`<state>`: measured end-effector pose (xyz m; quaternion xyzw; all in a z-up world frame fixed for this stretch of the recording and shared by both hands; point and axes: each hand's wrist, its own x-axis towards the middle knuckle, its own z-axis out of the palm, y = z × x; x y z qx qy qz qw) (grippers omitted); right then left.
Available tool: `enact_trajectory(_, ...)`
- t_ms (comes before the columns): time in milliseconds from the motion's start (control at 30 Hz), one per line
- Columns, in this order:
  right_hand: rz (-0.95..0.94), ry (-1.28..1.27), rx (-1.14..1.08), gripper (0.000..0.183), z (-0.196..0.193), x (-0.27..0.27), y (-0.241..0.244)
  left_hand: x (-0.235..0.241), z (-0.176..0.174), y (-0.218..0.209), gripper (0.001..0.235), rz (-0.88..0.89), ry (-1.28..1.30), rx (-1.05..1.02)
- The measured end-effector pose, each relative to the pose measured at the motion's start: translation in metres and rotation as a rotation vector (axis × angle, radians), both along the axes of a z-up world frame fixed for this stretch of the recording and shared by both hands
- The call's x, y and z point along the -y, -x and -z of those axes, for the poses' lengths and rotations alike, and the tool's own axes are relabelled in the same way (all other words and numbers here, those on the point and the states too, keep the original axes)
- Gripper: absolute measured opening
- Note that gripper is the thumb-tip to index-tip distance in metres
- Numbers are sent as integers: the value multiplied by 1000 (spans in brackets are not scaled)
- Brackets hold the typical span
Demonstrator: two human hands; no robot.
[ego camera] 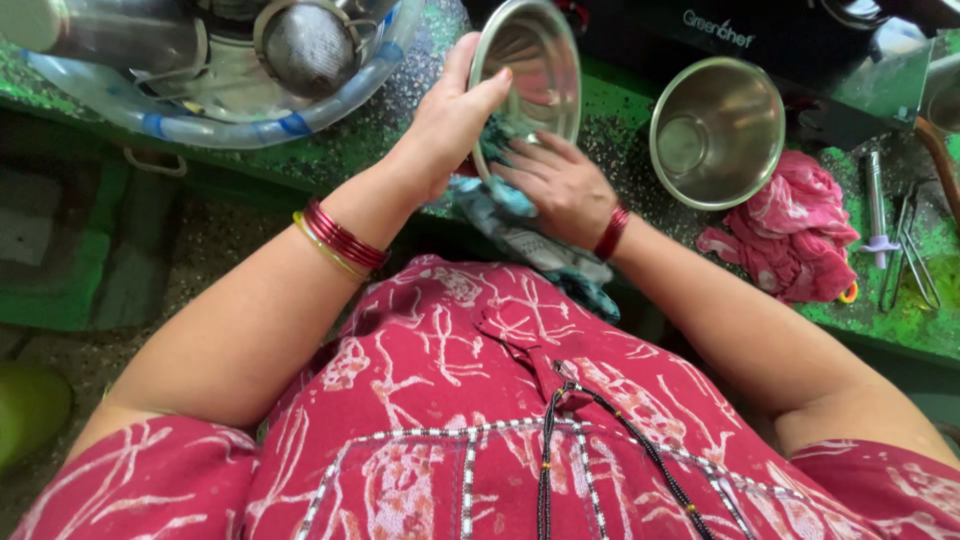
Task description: The person dries stainless steel bowls and small metal utensils one by one using a cloth and then places them on the kitchen counter.
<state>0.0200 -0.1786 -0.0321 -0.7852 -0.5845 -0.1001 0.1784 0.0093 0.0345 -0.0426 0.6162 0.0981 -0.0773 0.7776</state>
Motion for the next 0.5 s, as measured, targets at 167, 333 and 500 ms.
enact_trajectory(167, 82, 43, -168, 64, -19, -6, 5, 22, 5, 13, 64, -330, -259, 294)
enact_trajectory(333, 250, -100, -545, 54, -1, -22, 42, 25, 7, 20, 51, -302, -199, 265)
enact_trajectory(500, -96, 30, -55, 50, -6, 9, 5, -6, -15, 12, 47, 46, -100, 12)
